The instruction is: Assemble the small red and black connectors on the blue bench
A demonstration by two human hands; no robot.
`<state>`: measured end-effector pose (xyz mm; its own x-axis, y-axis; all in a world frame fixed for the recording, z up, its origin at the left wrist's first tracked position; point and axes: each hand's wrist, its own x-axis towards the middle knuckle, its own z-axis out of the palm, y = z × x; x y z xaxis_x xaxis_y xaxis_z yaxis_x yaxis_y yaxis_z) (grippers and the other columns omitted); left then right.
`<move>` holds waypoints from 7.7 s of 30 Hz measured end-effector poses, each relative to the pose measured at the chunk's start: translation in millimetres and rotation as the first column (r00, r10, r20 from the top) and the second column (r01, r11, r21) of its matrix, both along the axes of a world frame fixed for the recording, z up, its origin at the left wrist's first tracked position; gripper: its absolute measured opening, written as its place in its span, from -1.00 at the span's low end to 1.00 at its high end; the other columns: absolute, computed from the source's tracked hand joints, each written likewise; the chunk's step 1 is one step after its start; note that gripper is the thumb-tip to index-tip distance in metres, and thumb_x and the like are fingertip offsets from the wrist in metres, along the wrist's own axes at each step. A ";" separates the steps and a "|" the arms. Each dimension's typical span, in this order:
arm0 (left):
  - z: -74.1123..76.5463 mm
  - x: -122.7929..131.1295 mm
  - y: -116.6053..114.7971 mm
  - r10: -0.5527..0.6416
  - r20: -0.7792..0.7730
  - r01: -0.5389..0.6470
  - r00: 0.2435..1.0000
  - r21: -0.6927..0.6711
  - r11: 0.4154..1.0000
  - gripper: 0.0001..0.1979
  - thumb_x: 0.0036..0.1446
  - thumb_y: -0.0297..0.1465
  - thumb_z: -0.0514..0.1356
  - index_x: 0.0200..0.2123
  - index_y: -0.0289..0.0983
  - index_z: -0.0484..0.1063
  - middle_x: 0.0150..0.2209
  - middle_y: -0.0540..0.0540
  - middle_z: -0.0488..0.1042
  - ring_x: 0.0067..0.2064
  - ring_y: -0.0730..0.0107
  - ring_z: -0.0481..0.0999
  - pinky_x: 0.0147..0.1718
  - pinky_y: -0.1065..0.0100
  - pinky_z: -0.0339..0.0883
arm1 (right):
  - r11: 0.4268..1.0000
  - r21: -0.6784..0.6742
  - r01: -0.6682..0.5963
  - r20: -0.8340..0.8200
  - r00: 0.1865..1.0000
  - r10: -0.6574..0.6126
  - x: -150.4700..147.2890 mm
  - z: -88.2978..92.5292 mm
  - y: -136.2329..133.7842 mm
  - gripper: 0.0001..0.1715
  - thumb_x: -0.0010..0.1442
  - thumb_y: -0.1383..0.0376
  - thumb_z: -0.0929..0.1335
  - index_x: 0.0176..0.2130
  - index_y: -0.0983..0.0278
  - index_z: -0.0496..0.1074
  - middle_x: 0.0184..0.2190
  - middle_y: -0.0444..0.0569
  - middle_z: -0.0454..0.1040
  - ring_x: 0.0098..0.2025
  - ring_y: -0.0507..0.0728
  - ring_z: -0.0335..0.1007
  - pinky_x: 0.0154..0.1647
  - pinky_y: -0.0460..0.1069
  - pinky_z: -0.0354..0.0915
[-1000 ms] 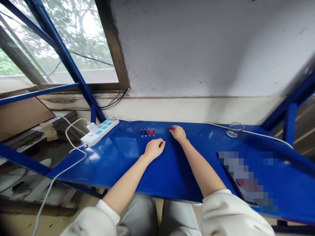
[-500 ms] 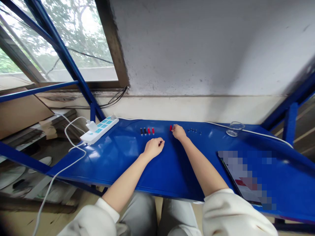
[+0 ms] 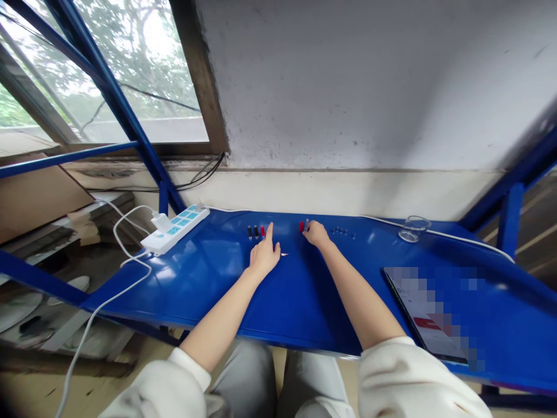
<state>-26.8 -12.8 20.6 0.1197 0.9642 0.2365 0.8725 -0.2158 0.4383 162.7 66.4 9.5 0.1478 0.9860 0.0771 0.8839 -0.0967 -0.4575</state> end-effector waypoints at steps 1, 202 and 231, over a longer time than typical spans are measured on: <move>-0.3 -0.6 1.2 0.008 -0.010 -0.008 1.000 0.004 1.000 -0.33 0.13 -0.35 -0.03 0.25 -0.20 -0.30 -0.34 -0.15 0.45 -0.39 0.27 0.47 -0.37 0.32 0.28 | 1.000 -0.011 0.007 0.011 1.000 -0.007 0.3 1.7 -3.5 -0.82 -0.06 0.33 0.38 -0.35 0.33 0.41 -0.44 0.00 0.47 -0.36 0.10 0.40 -0.41 -0.09 0.21; -0.1 2.9 5.4 -0.082 0.913 0.112 0.400 0.040 0.993 -0.60 0.02 -0.05 0.06 -0.49 -0.31 0.25 -0.64 0.06 0.35 -0.75 0.65 0.21 -0.76 0.54 0.05 | 0.877 0.421 -0.231 -0.605 0.648 0.462 -47.9 9.7 -83.1 -0.59 0.05 0.01 0.25 -0.25 0.28 0.25 -0.42 -0.08 0.36 -0.64 -0.06 0.18 -0.61 -0.10 0.18; -5.1 4.7 9.0 -0.111 0.902 0.091 0.416 0.080 0.993 -0.73 0.01 -0.25 0.14 -0.28 -0.34 0.35 -0.42 -0.05 0.43 -0.69 0.69 0.25 -0.69 0.55 0.15 | 0.923 0.249 -0.295 -0.114 0.937 0.330 -25.7 13.1 -80.8 -0.86 -0.01 0.29 0.29 -0.38 0.25 0.41 -0.53 -0.12 0.38 -0.48 0.02 0.28 -0.45 -0.10 0.16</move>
<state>-22.1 -3.8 15.6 -0.0764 0.9553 0.2856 -0.0529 -0.2899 0.9556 137.0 -14.4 22.6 -0.1375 0.9431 0.3028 0.7712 0.2938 -0.5648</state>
